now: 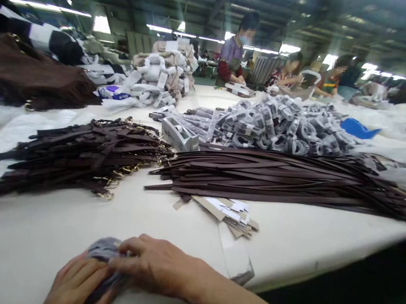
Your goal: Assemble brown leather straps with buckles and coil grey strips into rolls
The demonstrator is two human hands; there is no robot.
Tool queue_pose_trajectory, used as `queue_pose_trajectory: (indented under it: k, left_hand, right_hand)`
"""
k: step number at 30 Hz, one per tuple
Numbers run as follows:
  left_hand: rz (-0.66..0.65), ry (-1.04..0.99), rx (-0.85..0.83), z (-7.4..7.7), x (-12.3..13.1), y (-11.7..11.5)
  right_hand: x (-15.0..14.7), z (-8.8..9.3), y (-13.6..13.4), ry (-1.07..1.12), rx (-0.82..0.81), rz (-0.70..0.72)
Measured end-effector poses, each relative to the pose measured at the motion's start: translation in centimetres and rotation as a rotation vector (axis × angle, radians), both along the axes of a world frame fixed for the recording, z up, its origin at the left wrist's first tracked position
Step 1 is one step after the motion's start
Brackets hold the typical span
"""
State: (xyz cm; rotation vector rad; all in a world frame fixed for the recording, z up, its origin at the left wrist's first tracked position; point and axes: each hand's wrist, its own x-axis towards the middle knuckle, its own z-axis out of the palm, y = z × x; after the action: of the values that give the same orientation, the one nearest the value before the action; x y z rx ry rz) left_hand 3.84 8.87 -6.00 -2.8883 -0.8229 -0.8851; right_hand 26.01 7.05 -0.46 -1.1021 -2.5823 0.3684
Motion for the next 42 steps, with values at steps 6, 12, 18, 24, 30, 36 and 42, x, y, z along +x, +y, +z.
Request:
queue_pose_trajectory:
  k: [6, 12, 18, 24, 30, 36, 42]
  left_hand:
    - [0.030, -0.074, 0.056, -0.2, 0.3, -0.2]
    - [0.061, -0.042, 0.055, -0.2, 0.3, -0.6]
    - [0.085, -0.085, -0.017, 0.1, 0.3, -0.9]
    - [0.118, -0.117, -0.075, 0.2, 0.2, -1.1]
    - [0.207, -0.342, -0.312, 0.5, 0.1, -1.1]
    - [0.402, -1.185, -1.387, 5.1, -0.1, -0.5]
    - [0.351, -1.777, -1.725, 8.5, -0.5, -0.8]
  right_hand:
    - [8.2, 0.4, -2.2, 0.017, 0.205, -0.712]
    - [11.5, -2.0, 0.2, -0.176, 0.152, -0.800]
    - [10.5, -2.5, 1.0, -0.275, 0.116, -0.767]
    - [12.2, -1.9, 1.2, -0.123, 0.111, -0.840]
    - [11.1, 0.6, 0.0, 0.147, -0.058, -0.833]
    - [3.4, 1.2, -3.0, 0.451, 0.184, -0.571]
    - [-2.2, 2.3, -4.0, 0.386, 0.532, -0.172]
